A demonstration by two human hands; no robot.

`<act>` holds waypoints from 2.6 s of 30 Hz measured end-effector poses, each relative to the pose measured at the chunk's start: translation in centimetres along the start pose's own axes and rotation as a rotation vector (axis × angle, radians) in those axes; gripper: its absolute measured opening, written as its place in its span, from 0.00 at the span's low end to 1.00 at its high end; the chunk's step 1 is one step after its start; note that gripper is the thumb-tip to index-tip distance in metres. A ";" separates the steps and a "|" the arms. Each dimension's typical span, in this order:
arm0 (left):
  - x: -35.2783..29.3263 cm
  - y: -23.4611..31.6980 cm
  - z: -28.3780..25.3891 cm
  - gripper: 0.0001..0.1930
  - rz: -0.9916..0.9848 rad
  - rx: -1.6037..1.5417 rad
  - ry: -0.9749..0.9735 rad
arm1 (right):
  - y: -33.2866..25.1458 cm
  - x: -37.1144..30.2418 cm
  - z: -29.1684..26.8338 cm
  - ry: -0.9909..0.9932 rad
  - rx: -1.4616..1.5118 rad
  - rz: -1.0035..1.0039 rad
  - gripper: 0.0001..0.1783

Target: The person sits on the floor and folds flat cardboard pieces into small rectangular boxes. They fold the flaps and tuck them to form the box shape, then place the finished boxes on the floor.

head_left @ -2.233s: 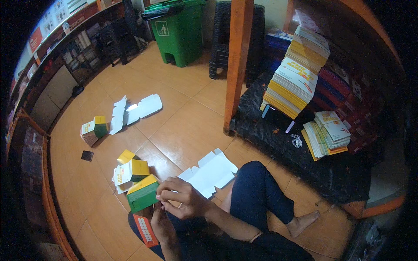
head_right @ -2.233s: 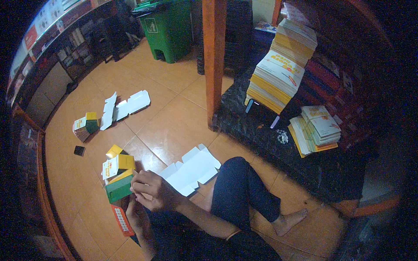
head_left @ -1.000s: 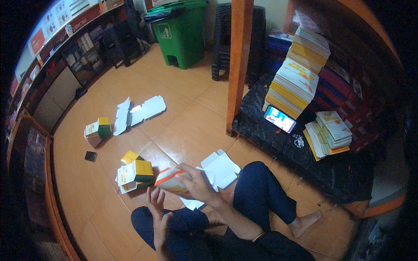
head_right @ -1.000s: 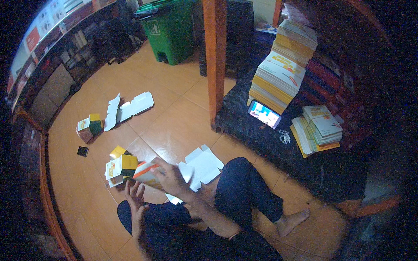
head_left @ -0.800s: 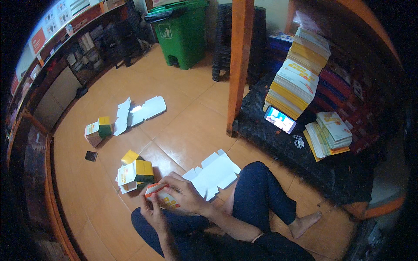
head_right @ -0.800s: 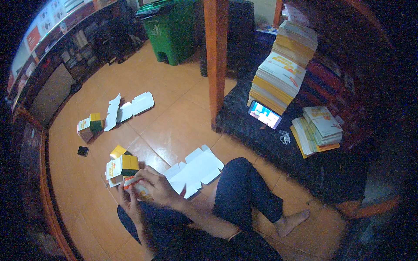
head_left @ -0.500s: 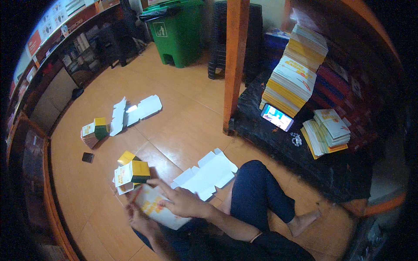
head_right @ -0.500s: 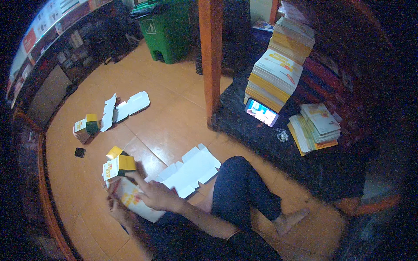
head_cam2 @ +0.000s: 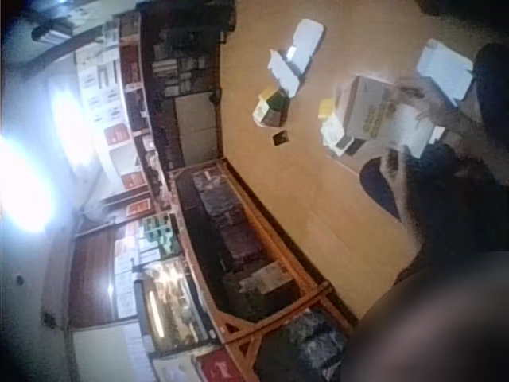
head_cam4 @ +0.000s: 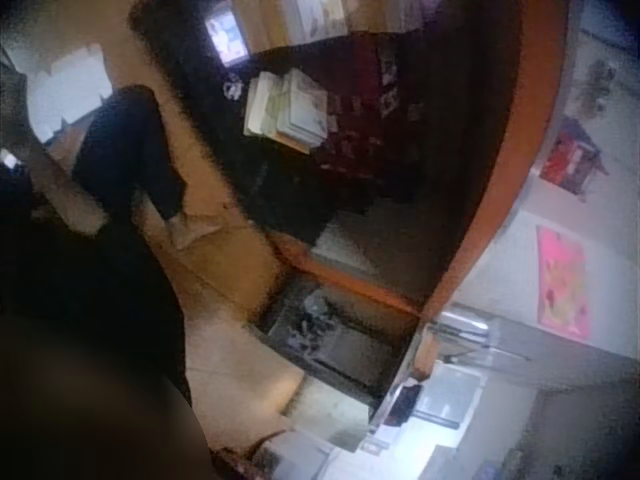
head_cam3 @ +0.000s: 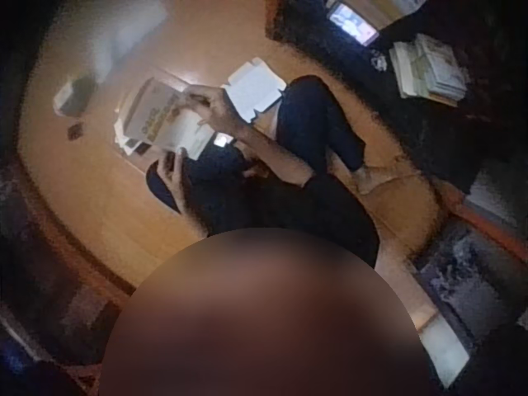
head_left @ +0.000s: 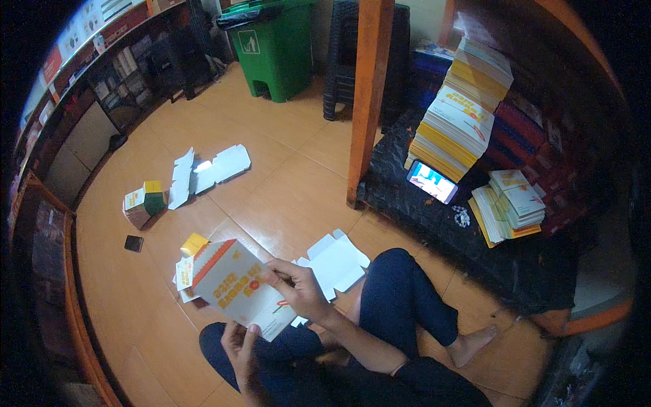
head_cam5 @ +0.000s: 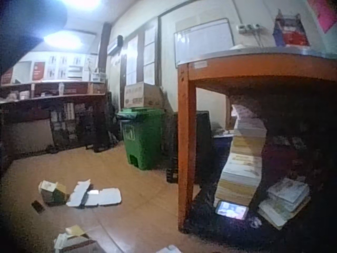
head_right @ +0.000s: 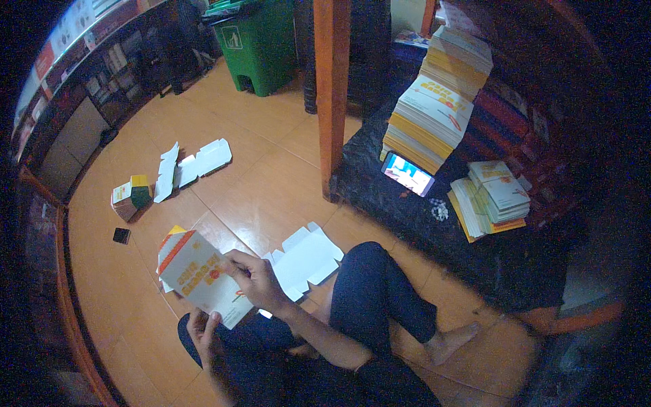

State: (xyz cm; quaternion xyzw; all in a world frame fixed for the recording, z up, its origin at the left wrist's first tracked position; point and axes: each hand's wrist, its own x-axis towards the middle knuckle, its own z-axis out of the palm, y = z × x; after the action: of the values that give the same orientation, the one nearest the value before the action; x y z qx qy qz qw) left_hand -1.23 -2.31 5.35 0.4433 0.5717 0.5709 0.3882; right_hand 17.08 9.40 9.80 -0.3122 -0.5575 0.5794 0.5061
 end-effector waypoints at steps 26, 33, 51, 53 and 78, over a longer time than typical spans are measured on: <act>9.7 -8.1 -6.6 0.40 0.016 -0.337 0.276 | 17.3 0.3 0.9 -0.152 -0.622 0.100 0.28; 10.5 -14.4 -8.1 0.51 -0.470 -0.289 0.231 | 24.5 -4.4 3.5 -0.065 -1.191 0.213 0.42; 13.1 -18.3 -7.0 0.36 -0.161 0.067 0.048 | 24.4 -4.0 2.9 -0.087 -1.244 0.179 0.35; 12.4 -18.0 -6.8 0.33 -0.190 0.098 -0.001 | 23.8 -3.7 2.4 -0.109 -1.206 0.203 0.35; 8.8 -22.4 0.2 0.37 -0.223 0.596 -0.315 | 24.2 0.4 -3.3 -0.141 -1.166 0.021 0.45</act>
State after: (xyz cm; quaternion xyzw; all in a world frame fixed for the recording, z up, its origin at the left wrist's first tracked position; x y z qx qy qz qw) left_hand -5.16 7.15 -16.46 0.5546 0.6911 0.2576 0.3853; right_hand 14.24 14.15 -14.03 -0.5051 -0.8133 0.2016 0.2068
